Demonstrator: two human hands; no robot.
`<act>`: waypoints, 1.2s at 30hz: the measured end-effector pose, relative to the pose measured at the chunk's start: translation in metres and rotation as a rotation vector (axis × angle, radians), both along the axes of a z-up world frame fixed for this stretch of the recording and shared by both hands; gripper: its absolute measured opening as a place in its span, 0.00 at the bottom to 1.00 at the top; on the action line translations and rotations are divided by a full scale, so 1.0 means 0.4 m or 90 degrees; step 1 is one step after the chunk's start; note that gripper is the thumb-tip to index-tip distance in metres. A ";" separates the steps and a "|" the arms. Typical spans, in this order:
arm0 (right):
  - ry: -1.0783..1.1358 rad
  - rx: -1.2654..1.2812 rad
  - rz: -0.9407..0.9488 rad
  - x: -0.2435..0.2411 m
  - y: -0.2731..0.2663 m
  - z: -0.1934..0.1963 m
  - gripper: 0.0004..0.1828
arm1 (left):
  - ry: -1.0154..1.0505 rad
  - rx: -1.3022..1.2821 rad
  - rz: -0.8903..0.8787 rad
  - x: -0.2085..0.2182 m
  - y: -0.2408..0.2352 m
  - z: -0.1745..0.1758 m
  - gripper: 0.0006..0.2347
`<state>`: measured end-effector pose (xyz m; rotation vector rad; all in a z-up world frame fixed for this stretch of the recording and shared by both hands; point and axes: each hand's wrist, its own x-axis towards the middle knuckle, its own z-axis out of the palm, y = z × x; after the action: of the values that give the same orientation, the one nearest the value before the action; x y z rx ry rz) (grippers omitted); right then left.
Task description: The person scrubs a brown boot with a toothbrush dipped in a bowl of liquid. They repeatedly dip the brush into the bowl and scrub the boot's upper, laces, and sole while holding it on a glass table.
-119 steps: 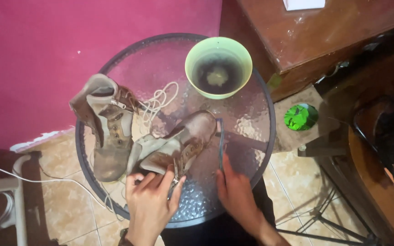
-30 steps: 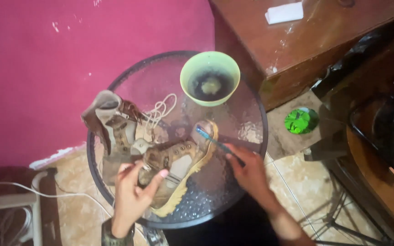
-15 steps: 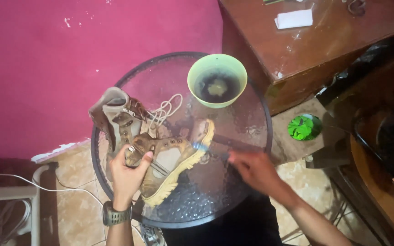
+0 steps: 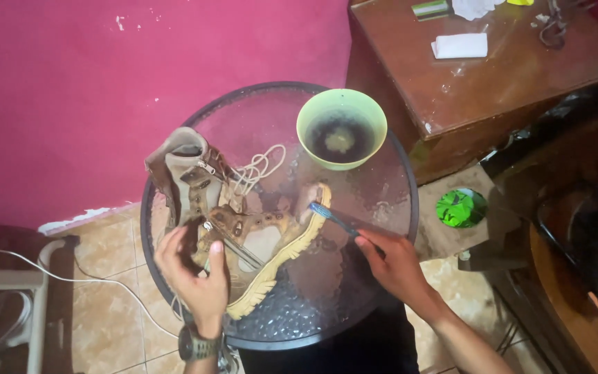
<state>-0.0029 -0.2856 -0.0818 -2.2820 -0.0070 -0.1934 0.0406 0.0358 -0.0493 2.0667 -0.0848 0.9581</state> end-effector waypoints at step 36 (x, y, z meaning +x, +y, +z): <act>-0.294 -0.262 -0.125 0.210 -0.085 0.210 0.09 | 0.463 -0.439 -0.113 -0.112 0.010 -0.062 0.29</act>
<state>0.0812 -0.3196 0.0023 -2.5900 -0.0680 -0.8896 -0.0042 0.0398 -0.0740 1.5973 0.3861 0.0499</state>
